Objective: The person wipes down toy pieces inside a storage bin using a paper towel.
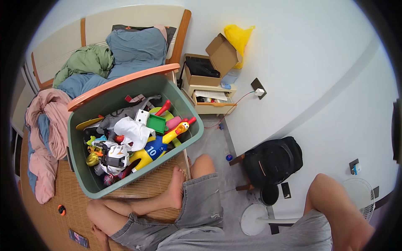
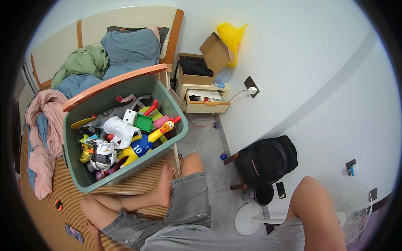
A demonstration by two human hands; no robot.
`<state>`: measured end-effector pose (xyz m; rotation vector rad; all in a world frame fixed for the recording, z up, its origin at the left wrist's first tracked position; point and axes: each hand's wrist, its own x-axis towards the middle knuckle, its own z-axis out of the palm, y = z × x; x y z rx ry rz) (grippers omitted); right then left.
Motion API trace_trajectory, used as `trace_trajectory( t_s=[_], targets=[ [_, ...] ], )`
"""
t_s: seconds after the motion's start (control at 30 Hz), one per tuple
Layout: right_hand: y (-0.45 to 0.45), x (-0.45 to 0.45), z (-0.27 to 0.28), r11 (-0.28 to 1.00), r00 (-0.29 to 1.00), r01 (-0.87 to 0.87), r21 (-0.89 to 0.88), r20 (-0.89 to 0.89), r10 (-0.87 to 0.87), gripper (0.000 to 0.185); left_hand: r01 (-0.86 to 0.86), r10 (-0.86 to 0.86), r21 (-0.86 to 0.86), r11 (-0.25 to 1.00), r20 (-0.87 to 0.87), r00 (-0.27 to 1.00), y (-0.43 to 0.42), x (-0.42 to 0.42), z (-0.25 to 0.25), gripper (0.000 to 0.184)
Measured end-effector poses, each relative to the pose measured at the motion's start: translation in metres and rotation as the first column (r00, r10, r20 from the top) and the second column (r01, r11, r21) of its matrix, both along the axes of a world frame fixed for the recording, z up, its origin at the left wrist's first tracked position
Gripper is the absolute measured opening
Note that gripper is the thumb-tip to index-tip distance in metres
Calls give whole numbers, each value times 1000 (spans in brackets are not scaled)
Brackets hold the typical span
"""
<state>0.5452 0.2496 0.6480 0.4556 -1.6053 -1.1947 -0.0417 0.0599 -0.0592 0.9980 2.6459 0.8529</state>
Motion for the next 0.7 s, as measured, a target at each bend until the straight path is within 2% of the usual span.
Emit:
trace_trajectory(
  t_s=[0.03, 0.1, 0.17, 0.2, 0.23, 0.27, 0.3, 0.33, 0.4, 0.43, 0.5, 0.6, 0.63, 0.67, 0.7],
  targets=[
    [-1, -4, -2, 963, 996, 31, -266, 86, -8, 11, 12, -12, 1, 1000, 53, 999, 6, 5, 3, 51],
    [-7, -5, 1, 860, 984, 81, -505, 180, 13, 11, -26, 25, 21, 999, 85, 996, 9, 4, -4, 47],
    [-28, 8, 11, 885, 956, 0, -466, 260, 137, 10, -75, 71, 39, 996, 107, 992, 7, 8, -3, 44],
    [-37, 15, 15, 891, 942, -27, -454, 287, 175, 10, -72, 72, 19, 997, 1, 997, 7, 13, 1, 43],
    [-46, 23, 20, 835, 931, 30, -550, 320, 177, 10, -68, 68, 2, 998, -103, 992, 11, 18, 3, 43],
    [-43, 19, 17, 802, 925, 63, -593, 337, 176, 10, -65, 66, 9, 998, -100, 993, 16, 19, 7, 43],
    [-39, 14, 14, 767, 920, 96, -634, 351, 176, 9, -80, 80, -7, 997, -28, 996, 17, 18, 9, 45],
    [-12, -9, -1, 753, 951, 29, -658, 249, 181, 9, -92, 93, -26, 995, 43, 995, 16, 14, 10, 46],
    [-12, -11, -2, 734, 972, -42, -677, 143, 187, 8, -93, 92, -36, 995, -17, 996, 17, 14, 7, 48],
    [-35, 9, 12, 779, 944, -69, -623, 211, 252, 8, -98, 95, -48, 994, -75, 993, 15, 17, 3, 50],
    [-42, 11, 19, 811, 909, -107, -575, 274, 315, 7, -73, 70, -46, 996, -58, 996, 11, 13, -4, 51],
    [-37, 6, 17, 901, 917, -144, -409, 287, 277, 3, -52, 49, -55, 997, -59, 997, 8, 20, 7, 53],
    [-38, 2, 14, 772, 886, -110, -626, 289, 362, 2, -75, 76, -10, 997, 8, 997, 9, 25, 12, 57],
    [-30, -1, 11, 690, 835, -173, -703, 266, 481, 4, -109, 105, 38, 993, 78, 991, 9, 31, 14, 60],
    [-22, -4, 8, 595, 769, -231, -770, 231, 597, 7, -95, 94, 25, 995, 32, 995, 7, 35, 15, 62]
  ],
)
